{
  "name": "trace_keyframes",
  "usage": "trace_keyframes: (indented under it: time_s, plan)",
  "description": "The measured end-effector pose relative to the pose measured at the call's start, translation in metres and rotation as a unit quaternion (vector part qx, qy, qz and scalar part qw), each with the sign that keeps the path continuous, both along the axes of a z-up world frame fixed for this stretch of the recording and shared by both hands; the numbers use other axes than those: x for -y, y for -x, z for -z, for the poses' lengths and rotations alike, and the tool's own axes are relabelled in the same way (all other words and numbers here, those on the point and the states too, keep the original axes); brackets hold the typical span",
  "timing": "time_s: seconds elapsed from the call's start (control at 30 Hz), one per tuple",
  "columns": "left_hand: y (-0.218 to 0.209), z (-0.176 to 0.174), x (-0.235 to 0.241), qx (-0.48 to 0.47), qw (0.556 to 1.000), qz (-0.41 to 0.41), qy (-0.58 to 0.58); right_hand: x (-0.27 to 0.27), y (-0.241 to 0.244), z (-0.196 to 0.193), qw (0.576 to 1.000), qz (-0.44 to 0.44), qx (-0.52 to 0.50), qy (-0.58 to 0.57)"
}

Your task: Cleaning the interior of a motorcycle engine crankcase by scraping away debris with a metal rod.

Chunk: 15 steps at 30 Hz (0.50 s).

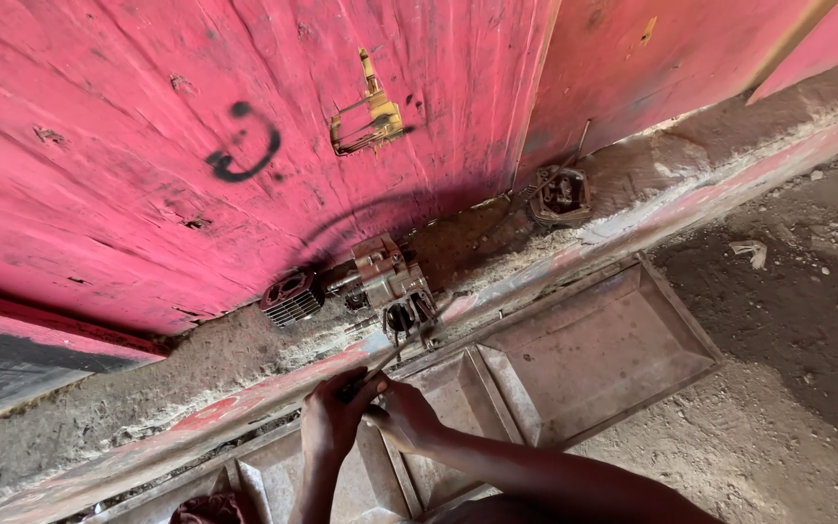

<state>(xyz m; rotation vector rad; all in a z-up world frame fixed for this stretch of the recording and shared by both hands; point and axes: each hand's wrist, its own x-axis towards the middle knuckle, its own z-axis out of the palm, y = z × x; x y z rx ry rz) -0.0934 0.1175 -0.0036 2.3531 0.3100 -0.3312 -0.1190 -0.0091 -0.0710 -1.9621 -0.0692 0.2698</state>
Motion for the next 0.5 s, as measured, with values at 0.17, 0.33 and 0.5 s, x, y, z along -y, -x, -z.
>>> trace_keyframes:
  time_s: [0.17, 0.33, 0.5]
  plan:
    - [-0.006, 0.016, -0.008, -0.021, 0.999, 0.04, 0.028, 0.027, 0.005, -0.028, 0.994, -0.089, -0.055, -0.022]
    - [-0.001, 0.027, -0.008, -0.007, 0.999, 0.04, 0.018, 0.081, 0.017, -0.004, 0.978, -0.2, -0.017, 0.057]
    - [-0.002, 0.034, -0.017, 0.07, 0.994, 0.041, -0.07, 0.162, -0.013, -0.01, 0.936, -0.23, -0.224, 0.146]
